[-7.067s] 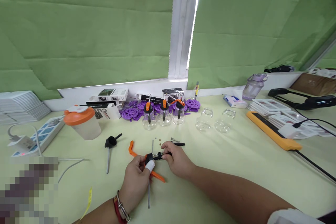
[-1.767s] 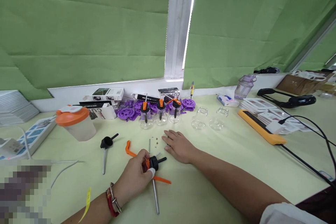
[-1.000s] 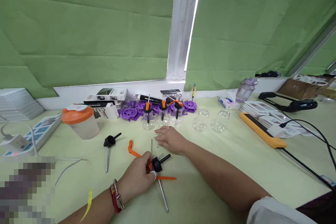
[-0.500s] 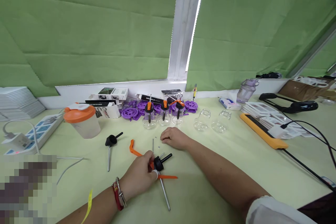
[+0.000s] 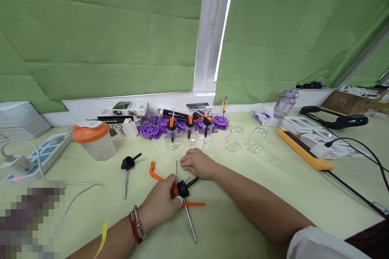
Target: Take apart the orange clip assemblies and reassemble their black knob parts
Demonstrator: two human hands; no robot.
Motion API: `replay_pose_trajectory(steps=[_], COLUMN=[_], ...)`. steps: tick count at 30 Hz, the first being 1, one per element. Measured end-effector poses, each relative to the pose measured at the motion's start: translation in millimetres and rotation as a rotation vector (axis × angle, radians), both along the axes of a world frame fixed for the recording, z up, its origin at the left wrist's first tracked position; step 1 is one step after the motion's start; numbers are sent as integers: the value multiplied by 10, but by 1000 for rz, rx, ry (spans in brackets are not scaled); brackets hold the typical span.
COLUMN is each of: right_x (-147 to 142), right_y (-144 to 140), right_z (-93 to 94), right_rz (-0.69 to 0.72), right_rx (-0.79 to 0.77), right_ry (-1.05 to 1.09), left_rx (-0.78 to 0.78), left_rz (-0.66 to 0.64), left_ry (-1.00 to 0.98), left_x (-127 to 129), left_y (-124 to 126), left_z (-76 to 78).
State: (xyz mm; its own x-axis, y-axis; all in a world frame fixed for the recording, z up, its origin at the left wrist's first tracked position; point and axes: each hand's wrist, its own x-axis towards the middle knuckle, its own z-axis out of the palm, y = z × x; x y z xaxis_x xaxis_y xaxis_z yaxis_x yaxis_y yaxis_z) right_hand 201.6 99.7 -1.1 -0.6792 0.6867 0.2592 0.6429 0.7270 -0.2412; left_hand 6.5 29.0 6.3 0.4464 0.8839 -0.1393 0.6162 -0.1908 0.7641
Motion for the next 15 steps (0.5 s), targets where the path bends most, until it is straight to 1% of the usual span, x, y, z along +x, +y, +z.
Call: replay_pose_trajectory(steps=[3,8,10,12,15], right_x=[-12,-47,-44,-26,25], right_y=[12,103,112,87,-20], right_z=[-15,-72,-65,-20,126], right_rz=[-6,-14,-16,-16,-43], right_rx=[-4,-18,-29,-47,-95], right_ry=[55,85,100,125,228], left_rx=[4,-5,-6,-8,-3], left_rz=[3,-5,-6,-6,-7], left_ry=[-3,-26,-25,-24,-25], left_x=[2,-11,-11,-8,-9], left_y=[4,-13,-15,-11,0], left_z=[-6,-2,6,14,11])
